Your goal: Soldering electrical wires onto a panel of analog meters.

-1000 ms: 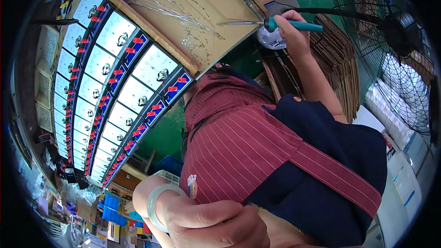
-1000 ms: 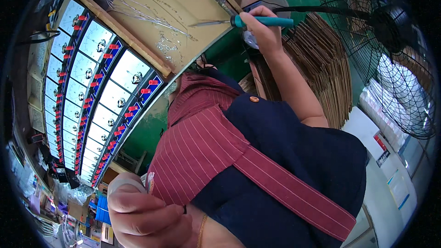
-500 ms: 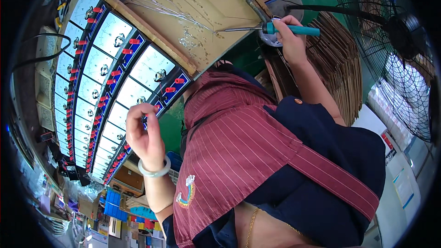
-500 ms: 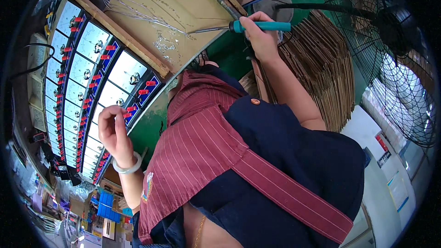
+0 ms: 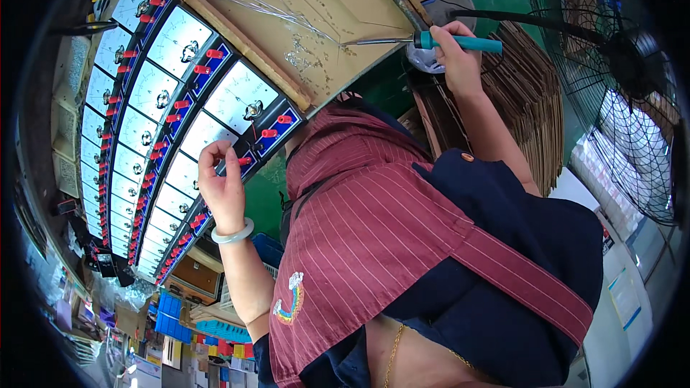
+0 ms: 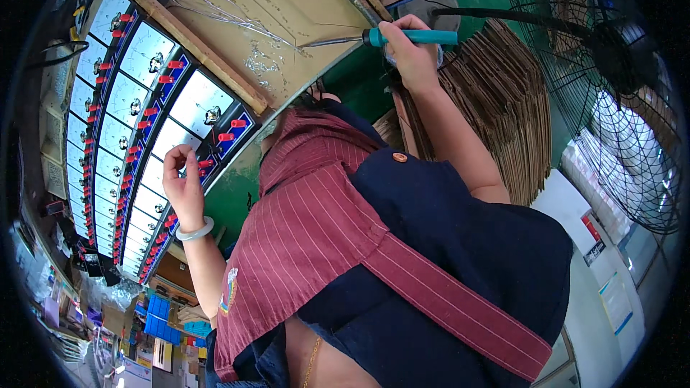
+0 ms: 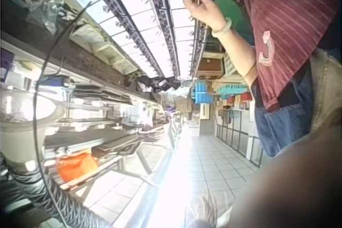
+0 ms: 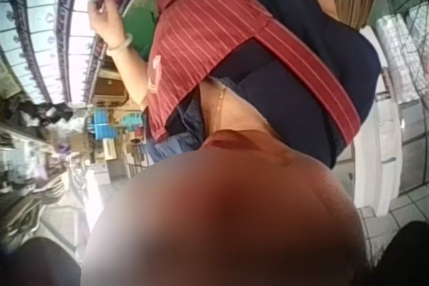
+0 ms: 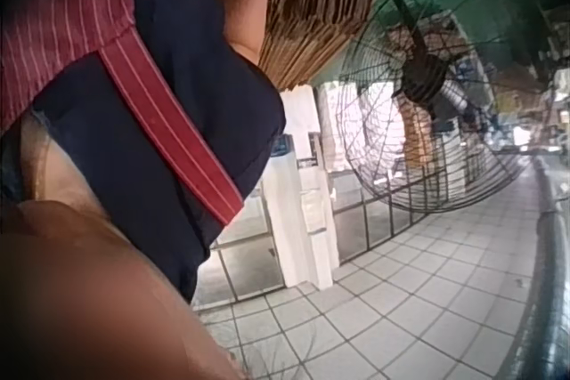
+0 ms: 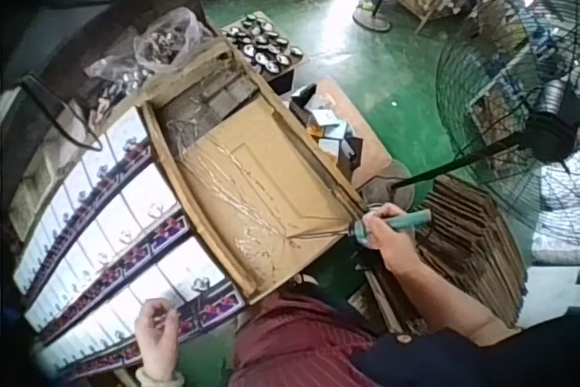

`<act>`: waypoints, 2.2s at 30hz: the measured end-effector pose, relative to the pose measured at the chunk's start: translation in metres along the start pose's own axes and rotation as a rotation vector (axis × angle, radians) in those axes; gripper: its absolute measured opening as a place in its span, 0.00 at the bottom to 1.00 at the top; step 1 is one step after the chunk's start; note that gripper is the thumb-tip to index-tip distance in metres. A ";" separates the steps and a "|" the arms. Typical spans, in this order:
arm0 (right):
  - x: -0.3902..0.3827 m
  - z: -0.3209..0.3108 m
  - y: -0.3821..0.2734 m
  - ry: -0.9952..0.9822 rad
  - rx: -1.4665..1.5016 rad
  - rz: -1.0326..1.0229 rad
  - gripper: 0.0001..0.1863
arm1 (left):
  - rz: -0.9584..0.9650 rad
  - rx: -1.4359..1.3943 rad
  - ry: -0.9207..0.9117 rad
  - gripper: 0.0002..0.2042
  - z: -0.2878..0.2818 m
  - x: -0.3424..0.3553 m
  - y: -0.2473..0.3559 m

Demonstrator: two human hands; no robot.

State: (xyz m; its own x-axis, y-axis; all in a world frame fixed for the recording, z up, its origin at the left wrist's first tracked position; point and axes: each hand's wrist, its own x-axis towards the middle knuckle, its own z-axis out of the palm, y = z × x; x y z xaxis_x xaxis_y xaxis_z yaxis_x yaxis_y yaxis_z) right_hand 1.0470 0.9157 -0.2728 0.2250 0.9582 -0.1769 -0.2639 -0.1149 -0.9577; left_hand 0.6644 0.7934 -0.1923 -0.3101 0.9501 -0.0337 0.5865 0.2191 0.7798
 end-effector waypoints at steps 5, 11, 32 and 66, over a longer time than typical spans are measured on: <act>0.001 -0.001 0.001 0.004 0.016 0.028 0.10 | 0.065 0.128 -0.027 0.06 0.002 0.004 -0.001; 0.000 -0.001 0.004 -0.023 0.019 0.018 0.10 | 0.080 0.134 -0.036 0.06 0.003 0.001 -0.001; -0.018 0.019 -0.018 0.104 0.269 0.277 0.08 | 0.341 0.334 -0.008 0.07 -0.007 0.013 -0.016; -0.049 0.113 -0.063 -0.364 0.341 0.017 0.08 | 0.887 0.461 -0.458 0.03 -0.024 0.051 -0.013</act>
State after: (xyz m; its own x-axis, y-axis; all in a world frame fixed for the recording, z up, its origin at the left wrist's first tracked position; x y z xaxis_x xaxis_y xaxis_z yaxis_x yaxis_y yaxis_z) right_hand 0.9463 0.9054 -0.1785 -0.1077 0.9932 -0.0434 -0.5698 -0.0974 -0.8160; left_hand 0.6233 0.8340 -0.1891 0.6111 0.7824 0.1199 0.7164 -0.6111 0.3368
